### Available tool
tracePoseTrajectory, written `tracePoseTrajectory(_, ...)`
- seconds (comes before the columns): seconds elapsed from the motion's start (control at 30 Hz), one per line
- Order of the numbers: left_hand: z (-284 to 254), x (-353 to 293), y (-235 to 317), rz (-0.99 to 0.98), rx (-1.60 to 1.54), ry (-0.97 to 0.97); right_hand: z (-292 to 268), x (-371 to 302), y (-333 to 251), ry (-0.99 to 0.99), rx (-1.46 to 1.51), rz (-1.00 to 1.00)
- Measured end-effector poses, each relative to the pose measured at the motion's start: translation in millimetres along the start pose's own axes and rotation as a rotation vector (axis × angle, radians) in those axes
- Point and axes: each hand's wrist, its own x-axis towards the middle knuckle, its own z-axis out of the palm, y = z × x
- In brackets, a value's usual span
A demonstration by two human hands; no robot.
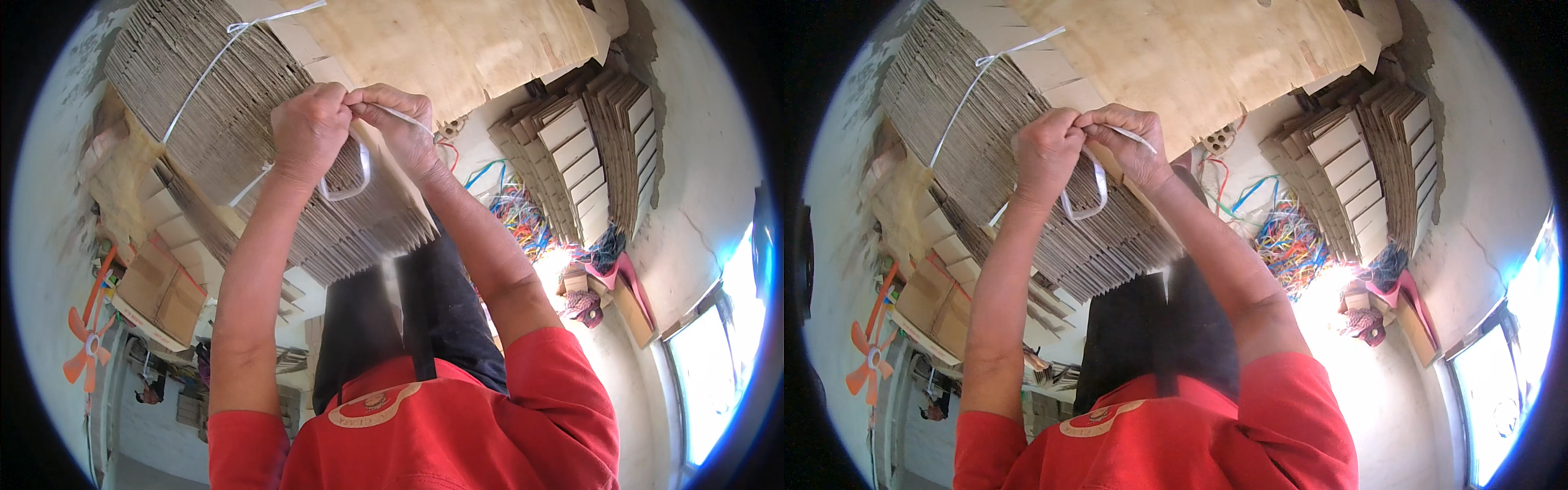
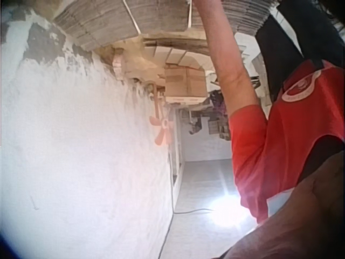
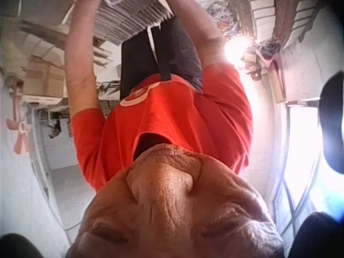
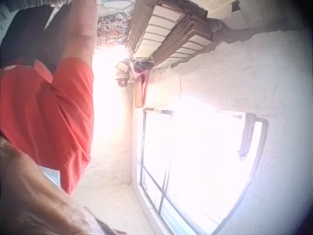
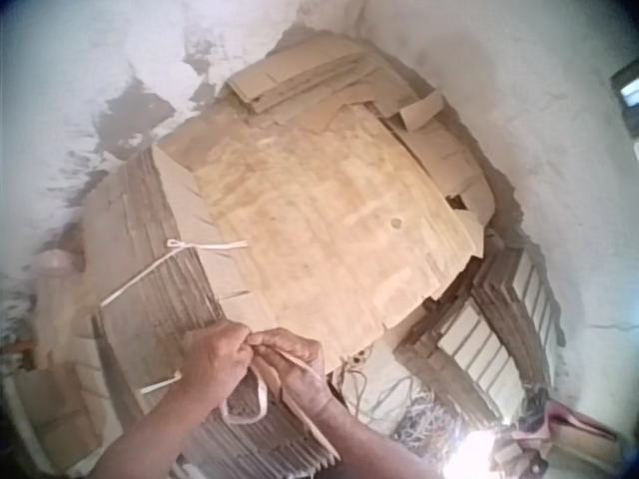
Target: The person gathers flat cardboard pieces into a stack, aligns them, and secures the bundle with a white plastic tie. The person then places the tied bundle aside and repeats the process with another stack of cardboard.
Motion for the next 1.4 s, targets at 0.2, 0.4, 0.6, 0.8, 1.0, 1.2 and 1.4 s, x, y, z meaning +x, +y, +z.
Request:
tracePoseTrajectory(0.2, -36.6, 27.5, -11.3, -0.091, -0.268, -0.482, 5.1, -6.1, -0.1, 0.059, 0.072, 0.075)
tracePoseTrajectory(0.4, -46.4, 38.6, -16.5, 0.089, 0.045, -0.696, -2.2, -7.0, 7.2, -0.005, -0.223, -0.076)
tracePoseTrajectory(0.6, -49.6, 42.6, -20.3, 0.103, -0.231, -0.697, -4.0, -6.7, 10.1, 0.056, -0.306, -0.108)
tracePoseTrajectory(0.8, -49.3, 26.1, -21.5, 0.084, -0.166, -0.527, -0.5, -7.4, 4.2, 0.024, -0.311, -0.045)
tracePoseTrajectory(1.0, -69.3, 57.2, -44.3, 0.393, 0.059, -0.395, -3.0, -9.9, 12.3, 0.044, -0.263, -0.068)
tracePoseTrajectory(1.2, -54.6, 25.6, -11.1, 0.167, -0.092, -0.456, 5.1, -8.0, 8.7, 0.090, -0.251, -0.005)
tracePoseTrajectory(1.4, -27.8, 5.2, -10.7, 0.404, 0.095, -0.163, 3.9, -7.6, 9.3, 0.111, -0.240, -0.116)
